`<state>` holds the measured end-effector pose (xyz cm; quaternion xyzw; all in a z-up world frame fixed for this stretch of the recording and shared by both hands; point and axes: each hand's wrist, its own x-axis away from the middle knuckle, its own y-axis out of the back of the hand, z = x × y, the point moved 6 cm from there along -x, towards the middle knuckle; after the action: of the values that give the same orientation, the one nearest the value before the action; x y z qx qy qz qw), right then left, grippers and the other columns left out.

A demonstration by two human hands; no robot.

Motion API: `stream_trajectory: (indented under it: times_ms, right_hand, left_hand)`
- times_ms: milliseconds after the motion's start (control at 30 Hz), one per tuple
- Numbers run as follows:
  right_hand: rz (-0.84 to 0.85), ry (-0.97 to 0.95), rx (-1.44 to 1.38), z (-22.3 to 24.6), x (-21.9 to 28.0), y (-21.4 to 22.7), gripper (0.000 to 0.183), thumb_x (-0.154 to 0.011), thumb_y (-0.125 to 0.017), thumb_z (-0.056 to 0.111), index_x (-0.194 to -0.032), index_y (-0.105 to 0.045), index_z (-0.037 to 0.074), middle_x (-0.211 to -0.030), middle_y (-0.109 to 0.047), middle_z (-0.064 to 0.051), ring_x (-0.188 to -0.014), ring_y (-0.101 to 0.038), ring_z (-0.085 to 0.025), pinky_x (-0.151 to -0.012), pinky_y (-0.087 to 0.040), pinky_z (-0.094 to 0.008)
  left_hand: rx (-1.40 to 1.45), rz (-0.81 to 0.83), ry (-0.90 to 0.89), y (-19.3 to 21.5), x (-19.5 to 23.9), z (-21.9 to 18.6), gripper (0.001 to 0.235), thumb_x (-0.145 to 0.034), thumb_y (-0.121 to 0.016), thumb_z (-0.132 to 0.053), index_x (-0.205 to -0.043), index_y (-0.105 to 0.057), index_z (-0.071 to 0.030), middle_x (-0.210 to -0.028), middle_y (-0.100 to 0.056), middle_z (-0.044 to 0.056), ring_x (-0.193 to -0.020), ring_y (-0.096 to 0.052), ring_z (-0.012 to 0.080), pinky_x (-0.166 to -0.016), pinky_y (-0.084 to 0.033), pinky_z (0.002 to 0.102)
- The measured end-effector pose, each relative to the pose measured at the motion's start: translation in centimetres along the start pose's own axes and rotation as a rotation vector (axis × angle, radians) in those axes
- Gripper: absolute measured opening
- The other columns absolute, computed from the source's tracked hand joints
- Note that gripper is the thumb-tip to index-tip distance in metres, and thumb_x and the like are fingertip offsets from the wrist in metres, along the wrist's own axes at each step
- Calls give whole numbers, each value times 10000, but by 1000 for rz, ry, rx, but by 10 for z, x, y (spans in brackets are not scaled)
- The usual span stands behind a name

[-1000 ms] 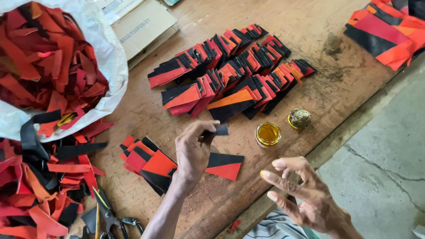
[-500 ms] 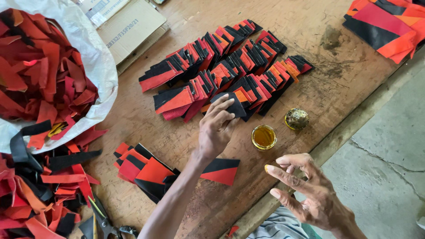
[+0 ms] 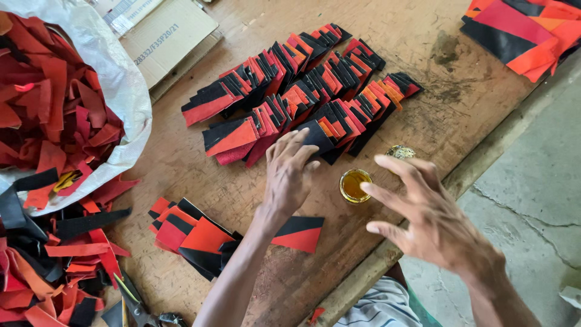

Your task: The person repeatedly picks red and black fabric pieces, applies a yellow adhesive from a small jar to the edges, and presses the pieces together. The finished assemblies are stacked on the table. Scissors and a bag of cut fabric pieces are visible nearby.

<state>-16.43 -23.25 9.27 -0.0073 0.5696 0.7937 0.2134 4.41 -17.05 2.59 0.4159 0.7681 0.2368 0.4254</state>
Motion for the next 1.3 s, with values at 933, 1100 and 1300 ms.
stream_trajectory:
  times_ms: [933, 1100, 1300]
  right_hand:
    - [-410, -50, -63, 44, 35, 53, 477, -795, -820, 317, -1201, -682, 108, -1400, -520, -19, -1217, -525, -259, -1109, -457, -400]
    - [-178, 126, -365, 64, 35, -12, 673, -809, -784, 344, -1398, -549, 118, -1406, -556, -56, -1292, -535, -267, -1123, -448, -414]
    - [11, 122, -556, 70, 31, -65, 901, -859, -796, 345, -1593, -295, 202, -1470, -478, -144, -1362, -481, -296, -1127, -453, -456]
  left_hand:
    - [456, 462, 321, 29, 92, -3, 182, -839, -753, -108, -998, -695, -39, -930, -668, 70, -904, -603, 194, -837, -490, 367]
    - [920, 498, 516, 39, 98, 1, 290, -933, -731, -289, -1071, -697, -36, -900, -661, -56, -827, -558, 42, -731, -467, 267]
    - [1144, 521, 617, 41, 109, -4, 274, -962, -719, -307, -1009, -667, -42, -773, -504, -94, -687, -415, 21, -557, -328, 227]
